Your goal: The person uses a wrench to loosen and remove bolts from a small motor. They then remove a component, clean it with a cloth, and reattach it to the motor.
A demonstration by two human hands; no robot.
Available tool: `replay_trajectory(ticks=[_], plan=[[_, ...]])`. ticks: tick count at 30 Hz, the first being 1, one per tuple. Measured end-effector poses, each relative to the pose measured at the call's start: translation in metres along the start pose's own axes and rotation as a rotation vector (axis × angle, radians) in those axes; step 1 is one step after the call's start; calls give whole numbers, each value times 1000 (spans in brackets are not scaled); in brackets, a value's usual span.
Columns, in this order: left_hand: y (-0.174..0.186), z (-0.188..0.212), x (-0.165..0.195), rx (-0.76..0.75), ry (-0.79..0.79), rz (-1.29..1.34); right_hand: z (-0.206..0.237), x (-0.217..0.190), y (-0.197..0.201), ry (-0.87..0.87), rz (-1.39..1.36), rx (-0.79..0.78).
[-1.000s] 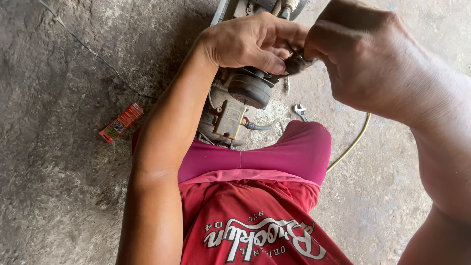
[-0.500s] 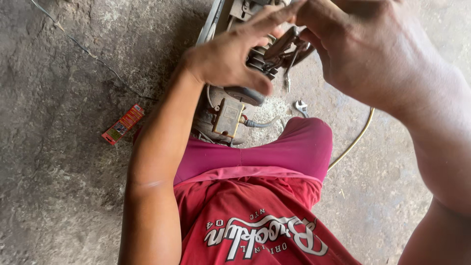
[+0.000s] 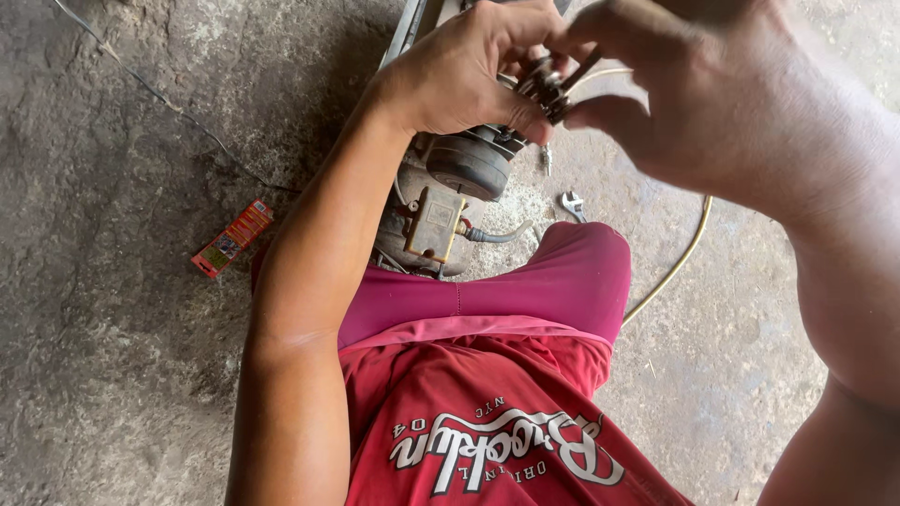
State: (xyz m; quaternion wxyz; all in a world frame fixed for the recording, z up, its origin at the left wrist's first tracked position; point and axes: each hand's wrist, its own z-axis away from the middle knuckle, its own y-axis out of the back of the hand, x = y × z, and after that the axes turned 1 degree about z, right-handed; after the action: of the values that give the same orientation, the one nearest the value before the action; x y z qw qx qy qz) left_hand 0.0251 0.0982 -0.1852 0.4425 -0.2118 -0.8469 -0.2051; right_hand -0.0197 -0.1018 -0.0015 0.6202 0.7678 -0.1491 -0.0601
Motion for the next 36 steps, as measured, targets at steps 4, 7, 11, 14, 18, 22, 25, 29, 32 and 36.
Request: replay_trajectory(ticks=[4, 7, 11, 14, 18, 22, 25, 29, 32, 36], plan=[[-15, 1, -7, 129, -129, -326, 5, -3, -4, -102, 277, -70], [-8, 6, -6, 184, -164, -532, 9, 3, -7, -70, 221, -96], [19, 27, 11, 224, 9, -353, 10, 11, -13, 8, 103, -70], [22, 22, 17, 119, 1, -89, 9, 12, -15, 103, 58, -12], [8, 0, 17, -157, -29, -16, 7, 8, -13, 106, 32, -9], [-4, -5, 14, -81, 181, -64, 6, 5, -9, 31, -91, -11], [-11, -2, 10, 66, -93, -304, 8, 5, -10, -158, 4, -90], [-7, 4, 6, 47, 15, -258, 8, 10, -17, -1, 47, 15], [7, 17, 6, 28, 214, 101, 7, 12, -22, 58, -13, 53], [15, 19, 5, -30, 116, 14, 7, 12, -22, 145, 2, 60]])
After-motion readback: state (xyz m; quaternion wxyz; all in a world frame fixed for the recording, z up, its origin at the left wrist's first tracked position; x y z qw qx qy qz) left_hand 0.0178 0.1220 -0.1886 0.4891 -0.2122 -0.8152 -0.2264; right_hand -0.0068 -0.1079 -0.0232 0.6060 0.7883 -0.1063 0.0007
